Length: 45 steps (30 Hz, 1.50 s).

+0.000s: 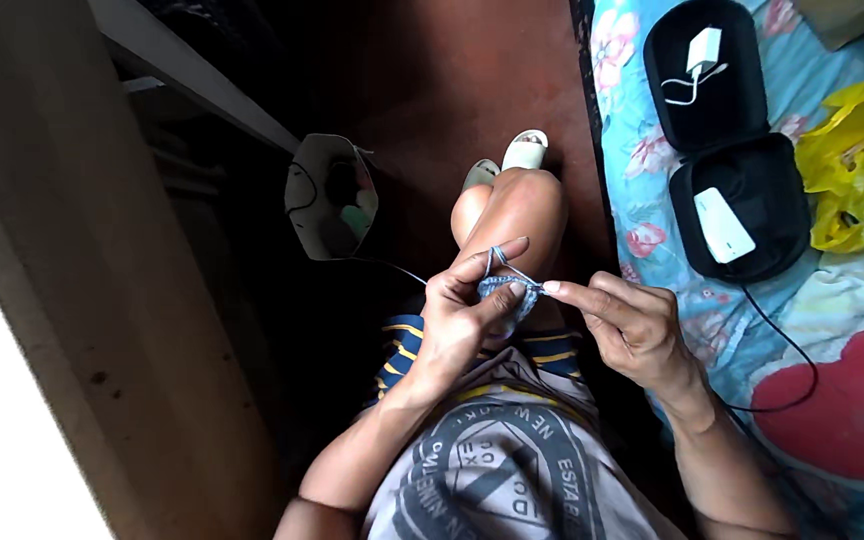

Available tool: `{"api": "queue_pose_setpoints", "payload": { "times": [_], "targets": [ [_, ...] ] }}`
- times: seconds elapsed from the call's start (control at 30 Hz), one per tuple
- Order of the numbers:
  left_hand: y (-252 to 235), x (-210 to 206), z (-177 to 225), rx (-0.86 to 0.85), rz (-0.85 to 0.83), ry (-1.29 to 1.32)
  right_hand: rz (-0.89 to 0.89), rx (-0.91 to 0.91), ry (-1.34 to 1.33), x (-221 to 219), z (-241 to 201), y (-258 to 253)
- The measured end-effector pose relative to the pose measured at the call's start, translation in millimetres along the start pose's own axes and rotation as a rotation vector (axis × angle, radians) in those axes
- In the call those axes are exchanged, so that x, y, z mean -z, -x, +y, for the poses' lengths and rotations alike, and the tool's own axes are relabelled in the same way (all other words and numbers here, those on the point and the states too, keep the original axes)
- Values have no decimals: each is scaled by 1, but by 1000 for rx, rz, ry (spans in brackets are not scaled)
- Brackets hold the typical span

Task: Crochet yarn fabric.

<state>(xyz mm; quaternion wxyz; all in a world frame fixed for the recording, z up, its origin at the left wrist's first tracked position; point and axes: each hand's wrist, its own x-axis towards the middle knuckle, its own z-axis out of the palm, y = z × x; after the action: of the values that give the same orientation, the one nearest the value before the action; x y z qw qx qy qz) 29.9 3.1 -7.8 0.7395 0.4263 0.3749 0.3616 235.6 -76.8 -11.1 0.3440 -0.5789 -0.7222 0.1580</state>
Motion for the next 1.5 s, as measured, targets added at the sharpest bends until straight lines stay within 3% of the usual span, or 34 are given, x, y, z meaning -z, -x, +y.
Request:
{"api": "queue_pose_setpoints", "payload": {
  "times": [0.2,0.5,0.73,1.0,1.07,1.13,1.2,1.27,1.37,1.5],
  "targets": [
    [2,-2,0,-40,39,-77,-63,82,208,7,-3,-2],
    [4,-2,-8,-122,48,-133,-48,49,302,4,-10,3],
    [4,-3,-9,-131,46,-126,-39,51,296,-1,-14,3],
    [1,0,-9,22,-11,53,5,3,83,-5,-5,6],
    [4,-3,-11,-66,2,-67,17,-24,41,-8,-5,7],
    [7,-4,-19,-313,-5,-295,31,-101,-65,-11,-10,8],
    [7,-6,-33,-614,4,-500,44,-239,-266,-14,-21,7],
    [9,-9,-42,-738,13,-561,37,-401,-566,-13,-33,2],
    [14,-15,-40,-561,-24,-331,87,-478,-752,-16,-36,1],
    [11,-9,-13,-66,-75,56,167,-172,-225,-16,-19,10]
  ]
}}
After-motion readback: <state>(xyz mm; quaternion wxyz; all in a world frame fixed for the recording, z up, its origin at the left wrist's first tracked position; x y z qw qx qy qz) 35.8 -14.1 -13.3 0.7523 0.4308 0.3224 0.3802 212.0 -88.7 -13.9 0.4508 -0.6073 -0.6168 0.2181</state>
